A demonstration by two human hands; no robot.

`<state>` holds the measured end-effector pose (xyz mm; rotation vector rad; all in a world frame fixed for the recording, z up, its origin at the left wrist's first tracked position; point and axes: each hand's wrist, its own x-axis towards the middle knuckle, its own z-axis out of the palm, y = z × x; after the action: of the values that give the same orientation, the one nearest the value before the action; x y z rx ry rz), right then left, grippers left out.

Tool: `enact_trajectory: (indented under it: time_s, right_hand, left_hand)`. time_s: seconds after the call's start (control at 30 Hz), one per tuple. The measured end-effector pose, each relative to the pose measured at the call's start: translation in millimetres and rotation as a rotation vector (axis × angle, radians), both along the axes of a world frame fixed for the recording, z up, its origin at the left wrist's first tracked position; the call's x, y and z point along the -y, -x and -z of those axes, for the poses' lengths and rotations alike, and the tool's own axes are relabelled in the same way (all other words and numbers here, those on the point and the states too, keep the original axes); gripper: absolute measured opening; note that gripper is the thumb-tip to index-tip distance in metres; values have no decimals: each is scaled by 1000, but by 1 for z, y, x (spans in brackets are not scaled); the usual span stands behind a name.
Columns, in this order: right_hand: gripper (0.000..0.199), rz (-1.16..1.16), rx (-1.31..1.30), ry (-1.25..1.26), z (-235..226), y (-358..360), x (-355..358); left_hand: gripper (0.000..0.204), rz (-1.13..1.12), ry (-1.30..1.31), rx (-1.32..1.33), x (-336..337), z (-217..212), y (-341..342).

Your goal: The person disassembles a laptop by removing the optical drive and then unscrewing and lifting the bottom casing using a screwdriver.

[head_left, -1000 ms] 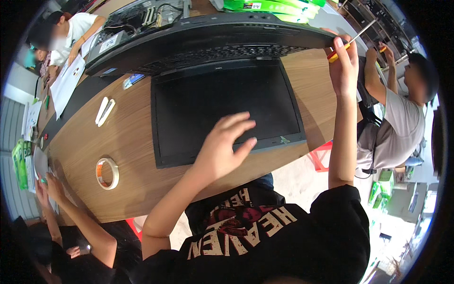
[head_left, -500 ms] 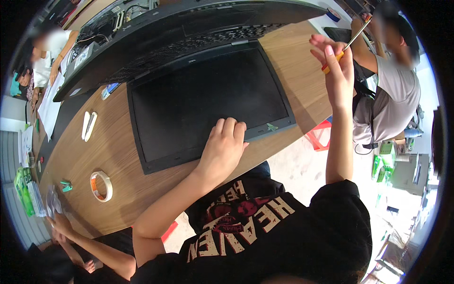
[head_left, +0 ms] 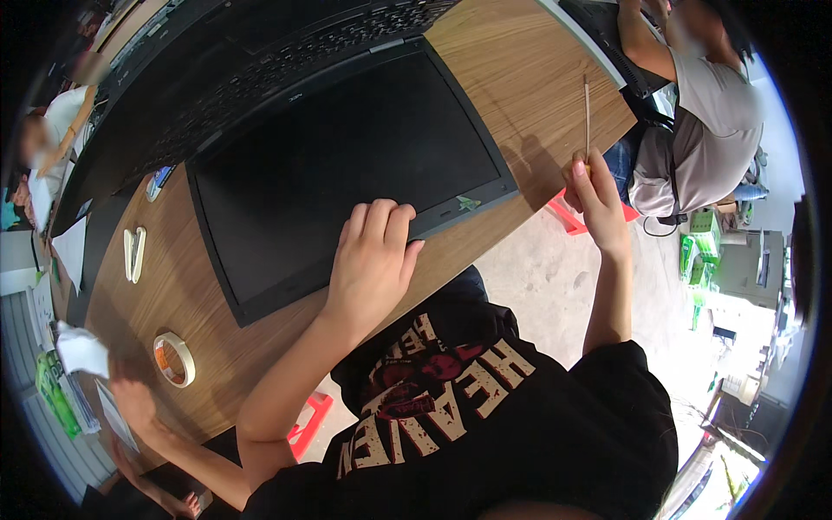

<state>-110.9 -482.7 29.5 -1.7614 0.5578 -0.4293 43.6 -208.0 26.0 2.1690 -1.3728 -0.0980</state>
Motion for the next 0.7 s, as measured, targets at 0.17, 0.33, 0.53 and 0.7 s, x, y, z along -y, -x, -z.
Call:
enact_trajectory:
  time_s: [0.17,0.33,0.53,0.7]
  right_hand:
    - [26,108,76,44,-22,-13,11]
    - [34,-167,402,154,-90,-80,-21]
    - [29,-268,394,1004,-215,-140,-29]
    - [31,-697,384,939,-221,-223,-61]
  left_hand:
    - [19,-29,127,-178,-8,-14,-12]
    - [14,-220,396,-678,-26,-43,-36]
    - [16,-137,797,-1108,-19,-93,-54]
    - [9,-207,783,228,-21,-111,-72]
